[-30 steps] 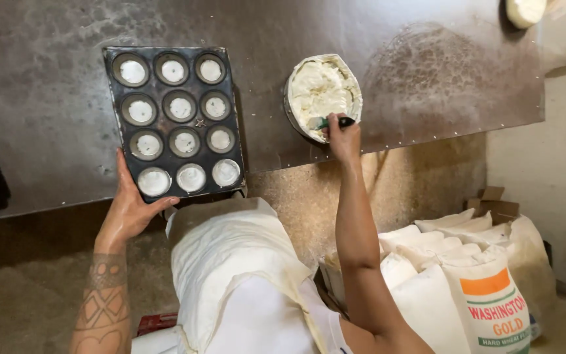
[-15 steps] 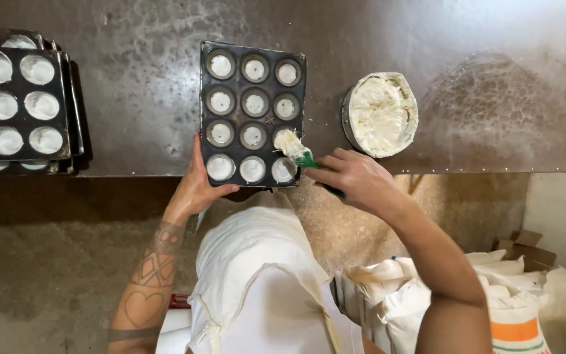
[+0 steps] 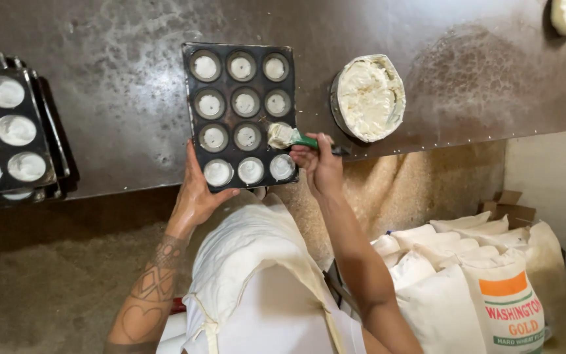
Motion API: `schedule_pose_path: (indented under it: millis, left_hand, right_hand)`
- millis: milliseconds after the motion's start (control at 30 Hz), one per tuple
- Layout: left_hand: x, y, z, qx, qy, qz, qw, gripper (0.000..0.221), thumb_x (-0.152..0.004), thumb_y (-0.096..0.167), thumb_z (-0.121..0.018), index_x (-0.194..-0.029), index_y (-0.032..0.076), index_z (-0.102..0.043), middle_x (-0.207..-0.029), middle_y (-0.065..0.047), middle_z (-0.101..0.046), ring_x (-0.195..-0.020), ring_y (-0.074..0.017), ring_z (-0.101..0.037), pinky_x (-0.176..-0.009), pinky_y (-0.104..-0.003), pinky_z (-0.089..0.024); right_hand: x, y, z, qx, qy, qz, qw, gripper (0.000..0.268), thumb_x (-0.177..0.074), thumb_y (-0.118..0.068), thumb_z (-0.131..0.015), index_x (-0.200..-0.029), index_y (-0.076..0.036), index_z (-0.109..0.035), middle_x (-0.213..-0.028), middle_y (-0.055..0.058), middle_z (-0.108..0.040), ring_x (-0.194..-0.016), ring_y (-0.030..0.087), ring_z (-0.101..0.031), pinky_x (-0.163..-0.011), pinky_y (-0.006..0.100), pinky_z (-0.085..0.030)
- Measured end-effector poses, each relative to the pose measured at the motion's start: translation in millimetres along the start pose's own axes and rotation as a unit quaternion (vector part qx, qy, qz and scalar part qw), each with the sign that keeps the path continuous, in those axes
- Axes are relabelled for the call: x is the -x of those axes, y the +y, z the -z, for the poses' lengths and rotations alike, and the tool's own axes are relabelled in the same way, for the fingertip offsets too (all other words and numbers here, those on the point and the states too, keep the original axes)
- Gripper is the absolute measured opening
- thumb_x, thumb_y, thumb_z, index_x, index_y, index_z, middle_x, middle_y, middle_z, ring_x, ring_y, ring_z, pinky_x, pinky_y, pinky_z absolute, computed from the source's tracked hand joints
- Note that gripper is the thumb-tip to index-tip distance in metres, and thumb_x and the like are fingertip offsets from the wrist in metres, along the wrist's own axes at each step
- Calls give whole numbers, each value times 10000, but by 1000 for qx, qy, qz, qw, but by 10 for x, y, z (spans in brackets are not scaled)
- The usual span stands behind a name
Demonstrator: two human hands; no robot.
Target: The person picks up a muffin tin and uses a brush to apply a white substance from a bowl into each cup before setting it aside and repeating the process with other tins.
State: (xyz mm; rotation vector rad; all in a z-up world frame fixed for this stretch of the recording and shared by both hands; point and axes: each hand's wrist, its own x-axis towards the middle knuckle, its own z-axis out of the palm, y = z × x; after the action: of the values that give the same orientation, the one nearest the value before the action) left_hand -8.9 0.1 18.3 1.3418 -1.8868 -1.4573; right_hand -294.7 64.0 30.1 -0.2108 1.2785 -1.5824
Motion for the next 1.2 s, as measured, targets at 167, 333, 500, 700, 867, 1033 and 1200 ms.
schedule_pose_path:
  millis: [167, 333, 500, 700, 867, 1033, 1200]
  left_hand:
    - [27, 21, 29, -1, -5, -2, 1000, 1434, -665, 284, -965, -1587, -66, 76, -1635, -339, -231, -1507, -412, -315, -1219, -447, -298]
    - [35, 72, 54, 8, -7, 13, 1000, 1432, -662, 250, -942, -1608, -48, 92, -1639, -298, -280, -1478, -356, -387, -1202, -414, -334]
    - [23, 106, 34, 7, 0, -1, 1000, 1418, -670, 234, -931, -1624, -33, 83, -1637, -281, -318, -1462, -347, -425, -1188, -411, -361]
    - [51, 161, 53, 4, 0, 32, 999, 1435, -646, 225, -943, -1614, -17, 89, -1595, -282, -366, -1444, -350, -440, -1178, -416, -364]
    - [23, 121, 48, 21, 1, 29, 999, 1449, -633, 234, -963, -1605, -4, 85, -1592, -285, -363, -1460, -357, -415, -1189, -418, -347]
    - [11, 19, 25, 25, 2, 5, 1000, 1472, -620, 281, -975, -1596, -15, 86, -1637, -305, -254, -1519, -390, -292, -1233, -431, -265]
    - [6, -61, -19, 5, 7, 1, 1000, 1485, -621, 308, -983, -1581, -31, 98, -1659, -334, -123, -1546, -432, -188, -1248, -457, -220]
  right_hand:
    - [431, -669, 740, 33, 23, 263, 964, 397, -1100, -341, -454, -1212, 5, -613, -1020, 192, -722, -893, 251, -739, -826, 362, -626]
    - [-60, -1239, 1379, 326, 118, 305, 887, 255, -1093, -197, -645, -1139, 48, -701, -918, 87, -719, -784, 130, -681, -710, 263, -564]
    - [-981, -950, 1622, 395, 136, 199, 887, 241, -1032, -207, -679, -1017, 28, -729, -768, 50, -718, -646, 89, -661, -585, 228, -532]
    - [-598, -1066, 1366, 308, 159, 230, 909, 263, -1065, -227, -605, -1031, 15, -701, -780, 65, -715, -656, 101, -670, -602, 244, -537]
    - [301, -1589, 329, 543, -158, 321, 760, 173, -1013, -63, -678, -1168, -1, -722, -957, 116, -743, -817, 175, -688, -725, 285, -529]
    - [437, -1743, -705, 668, -436, 364, 481, 457, -754, -40, -750, -1206, -103, -721, -1069, 110, -725, -921, 291, -673, -767, 389, -567]
    - [112, -1253, -1188, 718, -520, 337, 316, 350, -766, -73, -718, -1116, -80, -718, -962, 98, -711, -948, 301, -669, -778, 427, -565]
